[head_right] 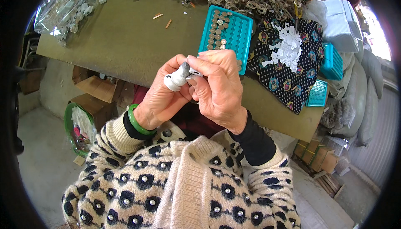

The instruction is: The person repeatedly picks small white plastic housings and metal pins from the table, inserts the pins into the housings, and places the assembled units into a blue tray. The process is continuous and repetitive throughout the clip.

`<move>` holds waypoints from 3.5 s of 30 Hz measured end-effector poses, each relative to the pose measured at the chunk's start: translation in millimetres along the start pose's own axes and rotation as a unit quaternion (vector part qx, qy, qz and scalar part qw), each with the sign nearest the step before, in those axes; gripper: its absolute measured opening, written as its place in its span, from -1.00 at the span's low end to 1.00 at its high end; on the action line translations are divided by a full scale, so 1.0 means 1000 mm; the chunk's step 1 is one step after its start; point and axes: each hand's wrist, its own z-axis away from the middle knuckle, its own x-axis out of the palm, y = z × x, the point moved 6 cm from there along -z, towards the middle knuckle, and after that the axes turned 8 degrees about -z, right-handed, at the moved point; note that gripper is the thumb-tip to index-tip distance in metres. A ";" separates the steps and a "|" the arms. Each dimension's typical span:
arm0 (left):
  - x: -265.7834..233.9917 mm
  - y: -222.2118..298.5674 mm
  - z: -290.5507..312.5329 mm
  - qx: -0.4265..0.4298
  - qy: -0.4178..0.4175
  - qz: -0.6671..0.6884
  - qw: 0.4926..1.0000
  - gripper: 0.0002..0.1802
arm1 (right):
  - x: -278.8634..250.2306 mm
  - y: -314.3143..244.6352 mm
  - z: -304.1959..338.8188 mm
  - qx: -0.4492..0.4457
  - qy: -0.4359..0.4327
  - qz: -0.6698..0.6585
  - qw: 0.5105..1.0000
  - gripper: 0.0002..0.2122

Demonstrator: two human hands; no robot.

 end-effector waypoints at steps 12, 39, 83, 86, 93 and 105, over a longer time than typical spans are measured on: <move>0.006 -0.018 0.003 -0.043 0.075 0.020 0.996 -0.85 | -0.002 -0.002 0.018 -0.027 0.092 0.074 0.993 -0.81; 0.022 -0.007 -0.002 -0.011 -0.009 -0.153 0.988 -0.70 | -0.101 0.070 0.060 0.156 0.017 0.337 0.928 -0.87; 0.009 -0.014 0.002 -0.061 -0.003 -0.140 0.988 -0.72 | -0.111 0.065 0.069 0.260 -0.019 0.209 0.943 -0.79; 0.009 -0.014 0.002 -0.056 -0.007 -0.138 0.989 -0.71 | -0.115 0.071 0.070 0.288 -0.030 0.181 0.940 -0.80; 0.007 -0.013 0.000 -0.052 -0.003 -0.147 0.988 -0.68 | -0.125 0.077 0.072 0.280 -0.008 0.212 0.936 -0.91; 0.006 -0.014 -0.001 -0.059 0.000 -0.135 0.989 -0.67 | -0.127 0.069 0.077 0.239 -0.010 0.255 0.937 -0.91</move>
